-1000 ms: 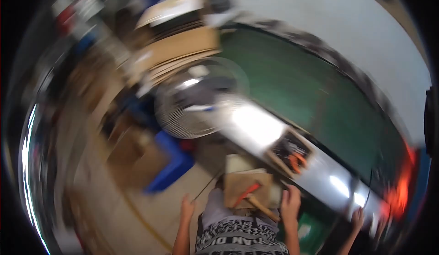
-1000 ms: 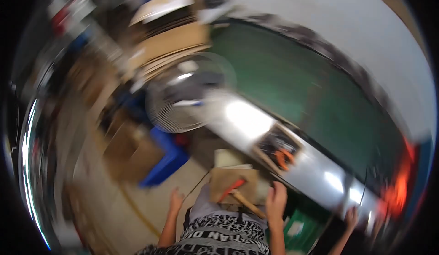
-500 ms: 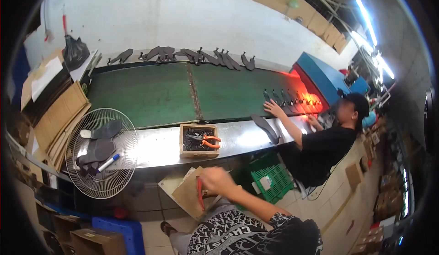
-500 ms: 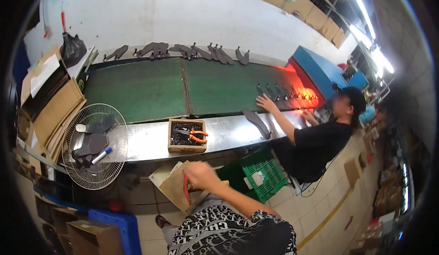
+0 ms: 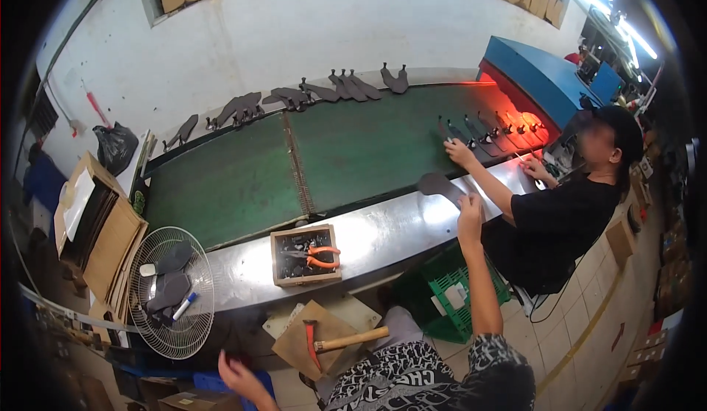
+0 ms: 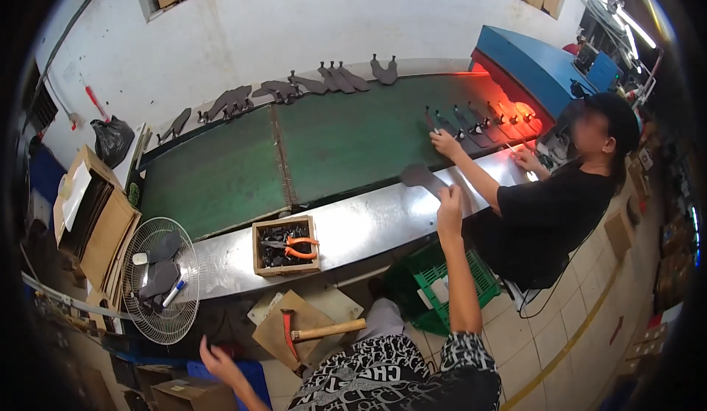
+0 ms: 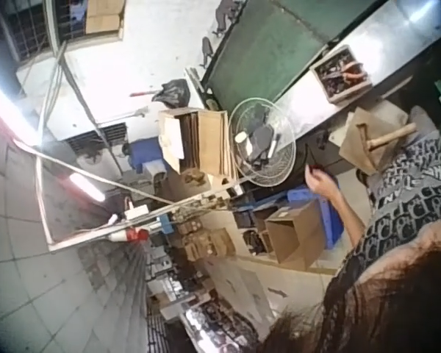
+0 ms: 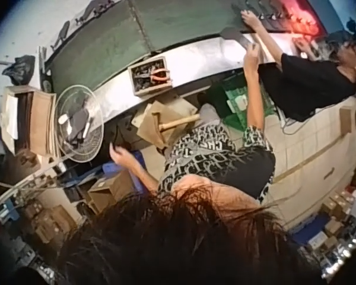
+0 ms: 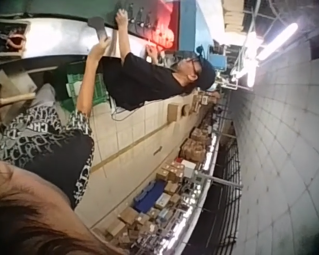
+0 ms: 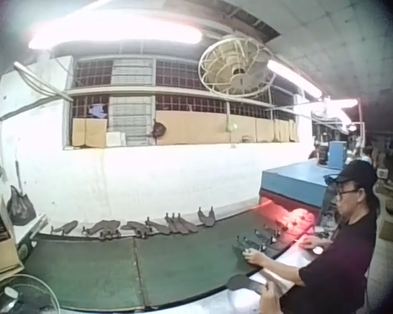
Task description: Hammering and refining shoe soles on a workbench during the manufacturing process.
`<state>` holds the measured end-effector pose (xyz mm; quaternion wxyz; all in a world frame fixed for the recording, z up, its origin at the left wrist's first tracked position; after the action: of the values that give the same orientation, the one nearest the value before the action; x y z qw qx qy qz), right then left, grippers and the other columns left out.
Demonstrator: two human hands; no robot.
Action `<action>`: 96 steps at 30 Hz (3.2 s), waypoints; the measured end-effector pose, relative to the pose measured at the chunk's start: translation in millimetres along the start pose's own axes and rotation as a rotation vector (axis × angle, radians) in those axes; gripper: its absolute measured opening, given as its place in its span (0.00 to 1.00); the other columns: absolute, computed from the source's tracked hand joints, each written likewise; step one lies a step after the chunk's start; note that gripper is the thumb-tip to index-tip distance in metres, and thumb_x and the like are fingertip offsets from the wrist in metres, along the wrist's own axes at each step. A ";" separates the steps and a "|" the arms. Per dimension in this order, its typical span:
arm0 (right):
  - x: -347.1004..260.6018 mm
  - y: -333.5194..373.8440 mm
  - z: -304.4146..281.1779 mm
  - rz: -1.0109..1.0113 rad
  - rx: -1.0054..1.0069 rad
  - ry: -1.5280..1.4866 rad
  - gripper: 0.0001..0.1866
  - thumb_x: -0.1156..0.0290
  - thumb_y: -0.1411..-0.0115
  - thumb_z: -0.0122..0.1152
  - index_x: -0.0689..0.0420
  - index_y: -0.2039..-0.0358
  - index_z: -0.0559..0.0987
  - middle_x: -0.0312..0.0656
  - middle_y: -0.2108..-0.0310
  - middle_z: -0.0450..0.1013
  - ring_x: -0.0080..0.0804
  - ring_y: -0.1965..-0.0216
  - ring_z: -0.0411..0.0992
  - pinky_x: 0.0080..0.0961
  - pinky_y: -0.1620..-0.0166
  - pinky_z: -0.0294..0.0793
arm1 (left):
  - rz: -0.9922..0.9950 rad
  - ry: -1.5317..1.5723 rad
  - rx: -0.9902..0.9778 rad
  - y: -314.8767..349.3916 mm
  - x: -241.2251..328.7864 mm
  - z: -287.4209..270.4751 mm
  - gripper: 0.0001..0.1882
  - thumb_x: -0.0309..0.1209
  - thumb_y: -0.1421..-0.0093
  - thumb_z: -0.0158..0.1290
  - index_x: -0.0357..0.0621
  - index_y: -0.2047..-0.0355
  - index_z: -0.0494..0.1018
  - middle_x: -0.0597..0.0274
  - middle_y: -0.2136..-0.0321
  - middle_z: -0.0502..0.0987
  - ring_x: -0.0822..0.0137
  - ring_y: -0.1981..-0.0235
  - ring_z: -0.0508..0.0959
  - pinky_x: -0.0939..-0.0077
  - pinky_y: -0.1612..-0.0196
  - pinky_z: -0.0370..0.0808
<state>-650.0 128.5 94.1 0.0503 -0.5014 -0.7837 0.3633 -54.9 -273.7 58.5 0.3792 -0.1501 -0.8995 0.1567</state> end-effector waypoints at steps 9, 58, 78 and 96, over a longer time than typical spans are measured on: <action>-329.8 41.6 -178.0 -1.023 -0.478 -0.907 0.21 0.79 0.49 0.58 0.59 0.52 0.75 0.44 0.54 0.73 0.43 0.55 0.74 0.37 0.51 0.75 | 0.636 0.825 -0.704 12.3 332.0 56.5 0.46 0.28 0.49 0.64 0.37 0.34 0.51 0.45 0.41 0.65 0.52 0.43 0.70 0.63 0.41 0.66; -172.2 218.0 -92.0 0.247 -0.535 -1.463 0.14 0.73 0.36 0.57 0.64 0.52 0.76 0.43 0.68 0.77 0.12 0.89 0.61 0.13 0.86 0.59 | 0.088 0.933 -0.622 45.9 237.2 87.7 0.07 0.29 0.41 0.60 0.38 0.66 0.81 0.63 0.74 0.79 0.79 0.76 0.76 0.86 0.78 0.69; -290.9 213.5 -37.9 -0.008 -0.752 -1.590 0.18 0.67 0.41 0.63 0.63 0.53 0.77 0.36 0.63 0.77 0.18 0.62 0.70 0.19 0.56 0.70 | 0.431 0.590 -0.406 50.2 114.7 113.3 0.21 0.41 0.36 0.53 0.33 0.55 0.73 0.46 0.66 0.76 0.55 0.63 0.77 0.61 0.52 0.74; -324.4 217.6 28.6 -0.181 -0.834 -1.455 0.12 0.77 0.45 0.65 0.62 0.59 0.81 0.40 0.67 0.80 0.21 0.65 0.75 0.22 0.60 0.74 | 0.410 0.595 -0.482 61.4 116.3 141.8 0.13 0.29 0.44 0.60 0.38 0.58 0.78 0.51 0.62 0.80 0.53 0.60 0.79 0.65 0.54 0.74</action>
<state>-340.0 -102.4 30.9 -0.6273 -0.0550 -0.7280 0.2711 -226.7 -196.7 14.0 0.5371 -0.4486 -0.7134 -0.0358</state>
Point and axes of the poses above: each hand's wrist, its own y-axis away from the middle knuckle, its own z-axis out of the palm, x = y × z, the point moved 9 cm from there along -y, towards the middle knuckle
